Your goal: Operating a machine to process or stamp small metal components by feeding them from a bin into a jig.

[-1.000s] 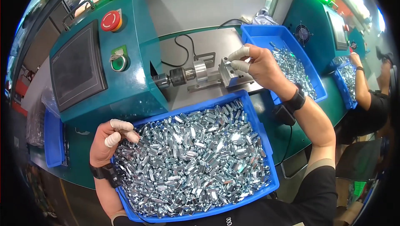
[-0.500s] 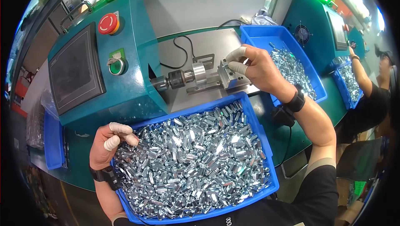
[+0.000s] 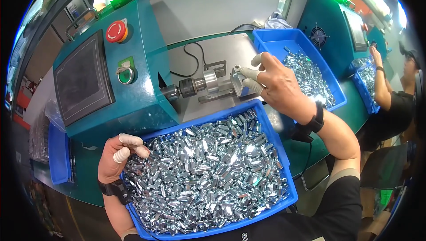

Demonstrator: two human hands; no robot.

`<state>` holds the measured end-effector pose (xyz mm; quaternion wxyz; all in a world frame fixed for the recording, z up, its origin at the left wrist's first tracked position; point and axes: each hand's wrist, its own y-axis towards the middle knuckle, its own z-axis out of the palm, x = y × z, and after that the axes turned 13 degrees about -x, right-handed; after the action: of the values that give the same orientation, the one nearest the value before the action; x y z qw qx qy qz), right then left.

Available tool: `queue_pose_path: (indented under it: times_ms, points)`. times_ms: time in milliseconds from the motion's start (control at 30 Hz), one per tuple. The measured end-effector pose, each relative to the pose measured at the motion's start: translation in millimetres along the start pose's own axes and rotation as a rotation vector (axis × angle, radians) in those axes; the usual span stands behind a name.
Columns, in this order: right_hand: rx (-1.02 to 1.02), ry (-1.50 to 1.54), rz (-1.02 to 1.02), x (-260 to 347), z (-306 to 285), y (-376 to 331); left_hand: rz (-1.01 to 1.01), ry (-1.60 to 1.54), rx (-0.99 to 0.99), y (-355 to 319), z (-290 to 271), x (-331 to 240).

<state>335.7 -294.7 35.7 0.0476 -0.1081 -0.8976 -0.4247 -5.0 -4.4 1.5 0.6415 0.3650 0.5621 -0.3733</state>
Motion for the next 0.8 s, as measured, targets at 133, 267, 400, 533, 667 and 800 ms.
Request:
queue_pose_path:
  times_ms: [133,267,400,533,667,800]
  points:
    - [0.067,0.024,0.093,3,-4,0,-0.004,-0.003,-0.005,0,1,1]
    - [0.177,0.056,0.129,-3,-5,-2,-0.008,0.002,-0.006,0,-1,1]
    - [0.267,0.287,0.483,7,-7,2,-0.011,-0.001,-0.006,-1,0,1]
    - [0.243,0.613,0.779,4,0,-9,-0.006,-0.003,-0.004,1,2,1]
    - [0.260,0.751,0.840,7,-1,-6,0.001,-0.013,-0.001,1,3,-1]
    - [0.298,0.783,0.872,-1,0,-8,0.007,-0.010,-0.003,1,3,0]
